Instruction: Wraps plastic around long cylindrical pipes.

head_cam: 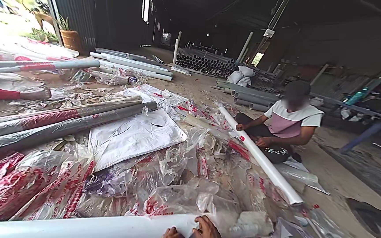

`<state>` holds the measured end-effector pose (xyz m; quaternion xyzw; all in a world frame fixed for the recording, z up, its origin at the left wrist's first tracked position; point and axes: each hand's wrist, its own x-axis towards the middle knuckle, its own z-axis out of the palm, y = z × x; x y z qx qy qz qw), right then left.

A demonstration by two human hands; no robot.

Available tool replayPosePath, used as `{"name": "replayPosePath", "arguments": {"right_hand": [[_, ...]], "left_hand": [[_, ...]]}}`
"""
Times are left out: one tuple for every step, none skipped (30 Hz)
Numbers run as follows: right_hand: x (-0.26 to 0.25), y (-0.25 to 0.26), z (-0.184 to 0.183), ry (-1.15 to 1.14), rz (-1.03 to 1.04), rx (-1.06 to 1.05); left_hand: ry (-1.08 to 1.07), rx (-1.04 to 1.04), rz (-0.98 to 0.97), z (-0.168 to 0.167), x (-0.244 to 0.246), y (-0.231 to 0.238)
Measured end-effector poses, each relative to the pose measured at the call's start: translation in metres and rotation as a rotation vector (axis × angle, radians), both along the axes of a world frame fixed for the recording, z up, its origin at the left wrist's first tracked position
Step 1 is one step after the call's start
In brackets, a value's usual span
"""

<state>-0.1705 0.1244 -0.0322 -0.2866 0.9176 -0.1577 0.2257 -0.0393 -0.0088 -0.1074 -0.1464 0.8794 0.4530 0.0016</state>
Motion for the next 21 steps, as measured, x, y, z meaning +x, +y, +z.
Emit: {"name": "replayPosePath", "arguments": {"right_hand": [[0.009,0.004,-0.005,-0.006,0.016,-0.021],[0.016,0.008,-0.013,-0.002,0.030,-0.055],[0.022,0.011,-0.020,0.010,0.043,-0.097],[0.027,0.014,-0.026,0.026,0.058,-0.135],[0.030,0.016,-0.032,0.053,0.077,-0.161],[0.032,0.018,-0.035,0.083,0.095,-0.135],[0.033,0.018,-0.036,0.101,0.106,-0.093],[0.032,0.018,-0.037,0.123,0.109,-0.053],[0.029,0.015,-0.036,0.134,0.109,0.004],[0.026,0.012,-0.035,0.130,0.105,0.051],[0.022,0.008,-0.032,0.120,0.101,0.088],[0.018,0.005,-0.028,0.105,0.104,0.135],[0.014,0.002,-0.024,0.093,0.112,0.171],[0.011,-0.001,-0.022,0.091,0.121,0.196],[0.009,-0.003,-0.021,0.090,0.128,0.219],[0.007,-0.005,-0.020,0.090,0.132,0.234],[0.005,-0.007,-0.019,0.087,0.133,0.245],[0.001,-0.010,-0.017,0.083,0.127,0.249],[-0.003,-0.015,-0.014,0.078,0.114,0.248],[-0.007,-0.020,-0.012,0.070,0.097,0.249],[-0.012,-0.026,-0.010,0.055,0.078,0.258]], "left_hand": [[-0.017,0.016,-0.007,0.003,0.000,-0.001],[-0.045,0.026,-0.012,0.008,-0.001,-0.002],[-0.074,0.033,-0.014,0.012,-0.002,-0.002],[-0.099,0.031,-0.014,0.016,-0.004,-0.002],[-0.112,0.026,-0.011,0.017,-0.005,-0.002],[-0.128,0.026,-0.008,0.018,-0.006,-0.002],[-0.146,0.031,-0.009,0.020,-0.006,-0.003],[-0.157,0.035,-0.015,0.022,-0.008,-0.004],[-0.155,0.044,-0.017,0.025,-0.010,-0.006],[-0.160,0.048,-0.024,0.029,-0.011,-0.008],[-0.185,0.043,-0.035,0.034,-0.013,-0.009],[-0.216,0.028,-0.046,0.039,-0.015,-0.010],[-0.247,0.003,-0.048,0.043,-0.018,-0.009],[-0.289,-0.025,-0.044,0.047,-0.021,-0.008],[-0.327,-0.060,-0.038,0.052,-0.023,-0.006],[-0.356,-0.101,-0.033,0.059,-0.024,-0.004],[-0.363,-0.146,-0.026,0.065,-0.025,0.000],[-0.361,-0.196,-0.019,0.068,-0.028,0.003],[-0.357,-0.237,-0.015,0.069,-0.031,0.005],[-0.349,-0.264,-0.014,0.067,-0.034,0.005],[-0.330,-0.283,-0.012,0.061,-0.036,0.003]]}}
